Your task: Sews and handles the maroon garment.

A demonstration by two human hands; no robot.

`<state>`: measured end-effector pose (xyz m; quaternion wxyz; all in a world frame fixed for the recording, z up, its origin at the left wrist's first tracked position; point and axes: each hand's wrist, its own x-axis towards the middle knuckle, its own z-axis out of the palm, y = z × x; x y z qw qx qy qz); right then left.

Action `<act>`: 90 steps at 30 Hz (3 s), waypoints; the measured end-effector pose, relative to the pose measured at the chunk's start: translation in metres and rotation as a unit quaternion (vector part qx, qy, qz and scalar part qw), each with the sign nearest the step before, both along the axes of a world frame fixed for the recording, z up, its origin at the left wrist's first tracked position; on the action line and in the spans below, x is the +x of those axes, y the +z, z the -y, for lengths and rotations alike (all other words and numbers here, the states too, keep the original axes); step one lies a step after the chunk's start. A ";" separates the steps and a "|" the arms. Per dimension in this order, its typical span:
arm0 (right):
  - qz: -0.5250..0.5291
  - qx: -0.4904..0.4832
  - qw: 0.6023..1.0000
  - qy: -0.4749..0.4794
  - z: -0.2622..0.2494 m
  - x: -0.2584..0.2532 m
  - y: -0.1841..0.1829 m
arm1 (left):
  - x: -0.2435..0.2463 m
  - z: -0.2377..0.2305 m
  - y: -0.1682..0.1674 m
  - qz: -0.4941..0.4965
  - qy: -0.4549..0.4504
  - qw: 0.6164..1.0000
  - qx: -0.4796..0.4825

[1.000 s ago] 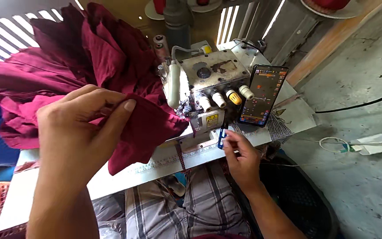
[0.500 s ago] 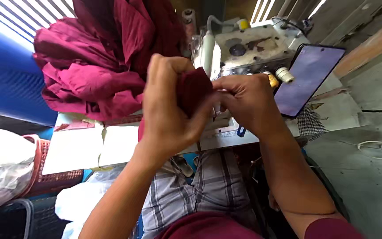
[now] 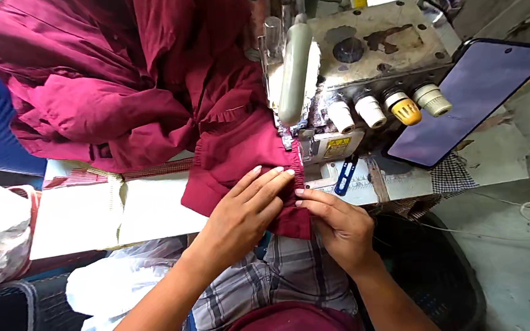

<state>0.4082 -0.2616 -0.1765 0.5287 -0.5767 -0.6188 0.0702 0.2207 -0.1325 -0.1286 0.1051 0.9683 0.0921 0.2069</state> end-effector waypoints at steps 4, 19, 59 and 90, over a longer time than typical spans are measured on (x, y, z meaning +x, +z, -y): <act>-0.014 0.006 1.000 -0.007 -0.002 0.002 0.007 | 0.006 0.004 0.003 0.019 0.031 0.999 -0.036; 0.010 0.009 0.999 -0.032 -0.026 0.007 0.010 | 0.012 -0.022 0.015 0.031 0.018 0.999 -0.035; 0.068 -0.011 0.998 0.011 -0.009 0.014 0.038 | 0.015 0.014 0.014 0.094 0.071 0.991 -0.065; 0.114 0.015 0.991 -0.071 -0.053 0.011 0.029 | 0.022 -0.061 0.021 0.031 0.021 0.996 -0.081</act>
